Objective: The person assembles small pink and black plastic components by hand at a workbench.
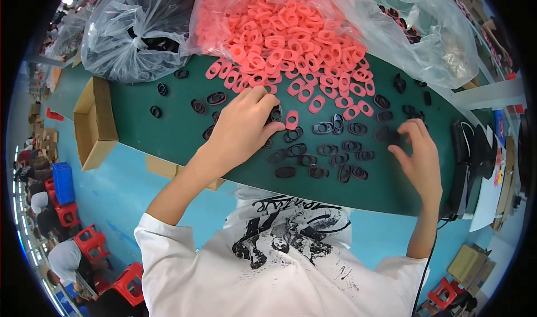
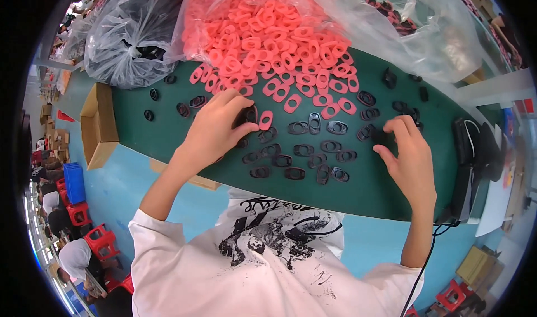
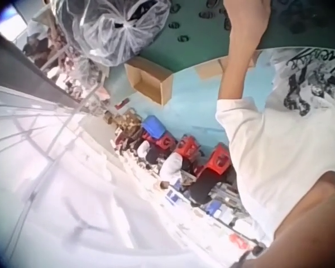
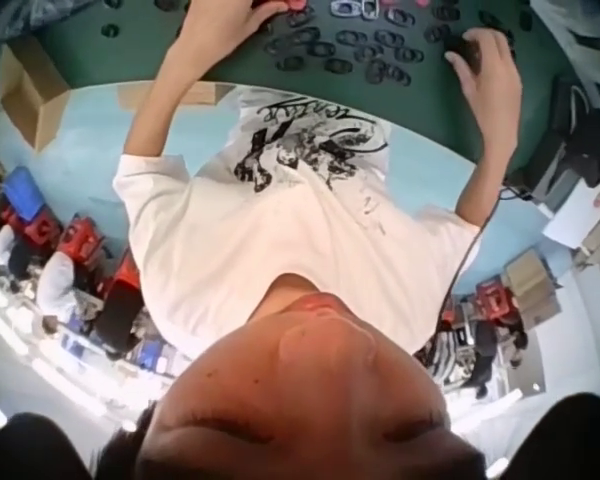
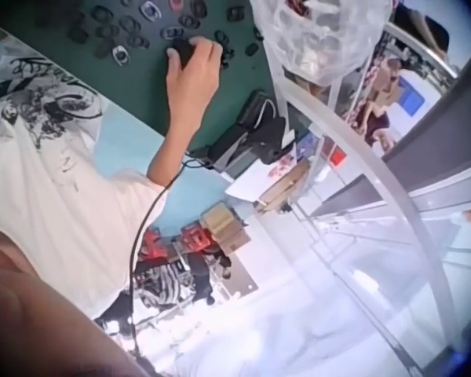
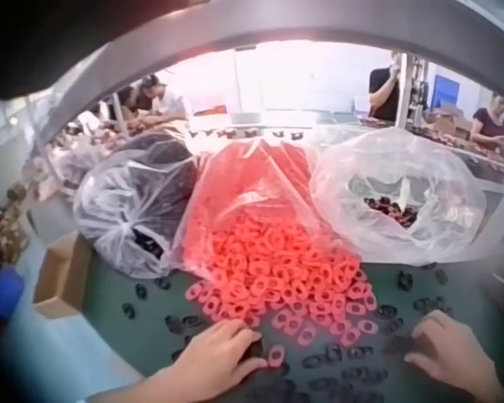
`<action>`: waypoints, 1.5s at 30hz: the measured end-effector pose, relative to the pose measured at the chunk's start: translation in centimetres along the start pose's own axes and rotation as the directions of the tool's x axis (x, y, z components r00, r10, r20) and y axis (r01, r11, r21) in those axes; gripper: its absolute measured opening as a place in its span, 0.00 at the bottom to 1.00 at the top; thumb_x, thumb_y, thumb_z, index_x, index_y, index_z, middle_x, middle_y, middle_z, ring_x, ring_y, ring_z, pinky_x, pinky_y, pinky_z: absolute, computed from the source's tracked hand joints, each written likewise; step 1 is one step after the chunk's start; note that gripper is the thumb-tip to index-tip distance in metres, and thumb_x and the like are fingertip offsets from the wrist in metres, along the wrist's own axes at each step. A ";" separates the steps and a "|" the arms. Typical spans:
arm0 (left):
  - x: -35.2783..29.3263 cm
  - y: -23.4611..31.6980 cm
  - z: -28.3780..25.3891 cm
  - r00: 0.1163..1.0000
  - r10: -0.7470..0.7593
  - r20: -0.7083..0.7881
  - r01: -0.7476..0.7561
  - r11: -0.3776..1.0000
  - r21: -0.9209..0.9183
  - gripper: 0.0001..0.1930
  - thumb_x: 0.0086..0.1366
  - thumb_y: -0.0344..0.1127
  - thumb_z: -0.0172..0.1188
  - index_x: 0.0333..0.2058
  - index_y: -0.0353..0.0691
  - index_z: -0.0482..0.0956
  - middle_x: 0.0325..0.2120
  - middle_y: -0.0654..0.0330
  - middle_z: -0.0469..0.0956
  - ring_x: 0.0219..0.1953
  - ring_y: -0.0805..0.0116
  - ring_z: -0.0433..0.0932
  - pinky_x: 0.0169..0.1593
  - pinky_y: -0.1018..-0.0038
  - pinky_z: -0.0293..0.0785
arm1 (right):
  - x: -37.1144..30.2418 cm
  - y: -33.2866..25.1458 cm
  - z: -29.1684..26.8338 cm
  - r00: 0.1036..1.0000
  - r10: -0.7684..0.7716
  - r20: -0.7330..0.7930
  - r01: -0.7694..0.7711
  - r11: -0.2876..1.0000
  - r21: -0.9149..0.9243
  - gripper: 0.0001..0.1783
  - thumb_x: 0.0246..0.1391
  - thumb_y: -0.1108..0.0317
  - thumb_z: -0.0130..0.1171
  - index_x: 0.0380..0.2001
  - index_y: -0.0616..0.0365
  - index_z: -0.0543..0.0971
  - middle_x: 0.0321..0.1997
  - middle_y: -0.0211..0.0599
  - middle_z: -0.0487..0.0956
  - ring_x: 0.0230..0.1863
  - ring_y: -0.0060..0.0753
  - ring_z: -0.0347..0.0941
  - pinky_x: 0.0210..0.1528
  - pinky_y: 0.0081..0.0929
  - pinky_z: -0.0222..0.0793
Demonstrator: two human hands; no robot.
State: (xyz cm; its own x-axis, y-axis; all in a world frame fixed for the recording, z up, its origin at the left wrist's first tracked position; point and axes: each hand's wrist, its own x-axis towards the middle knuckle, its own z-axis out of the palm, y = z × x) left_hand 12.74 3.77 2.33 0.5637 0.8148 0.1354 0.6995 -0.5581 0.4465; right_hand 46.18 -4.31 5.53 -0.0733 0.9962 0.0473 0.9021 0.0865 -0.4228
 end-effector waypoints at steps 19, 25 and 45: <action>2.0 -0.5 -0.6 0.945 0.325 0.036 -0.321 0.944 -0.075 0.14 0.54 0.32 0.68 0.40 0.38 0.79 0.37 0.60 0.74 0.45 0.59 0.72 0.49 0.66 0.72 | 0.7 -0.8 -0.1 0.998 -0.047 0.029 0.041 0.979 0.197 0.17 0.45 0.85 0.55 0.42 0.64 0.79 0.33 0.35 0.73 0.28 0.26 0.72 0.31 0.21 0.67; 3.1 -1.1 1.1 0.914 0.406 0.012 -0.405 0.914 -0.024 0.10 0.55 0.30 0.66 0.37 0.40 0.79 0.36 0.60 0.75 0.43 0.60 0.71 0.47 0.66 0.72 | 3.5 -3.6 1.7 0.986 -0.062 0.155 -0.084 0.616 0.783 0.20 0.45 0.87 0.51 0.43 0.66 0.77 0.44 0.38 0.71 0.31 0.25 0.74 0.28 0.20 0.73; -3.9 -3.9 -3.5 0.896 -0.017 -0.443 -0.051 0.989 -0.141 0.09 0.53 0.22 0.65 0.34 0.37 0.80 0.34 0.56 0.78 0.39 0.56 0.76 0.41 0.65 0.74 | 7.1 -9.6 5.6 0.978 -0.136 0.158 0.074 0.934 0.350 0.11 0.47 0.79 0.69 0.27 0.66 0.74 0.33 0.35 0.78 0.25 0.13 0.68 0.25 0.18 0.65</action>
State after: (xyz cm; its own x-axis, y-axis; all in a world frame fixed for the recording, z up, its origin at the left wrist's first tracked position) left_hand 6.34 3.32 3.15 0.2987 0.8093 0.5058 0.6010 -0.5712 0.5591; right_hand 34.61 2.04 4.91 -0.2620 0.9643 -0.0392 0.6885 0.1583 -0.7077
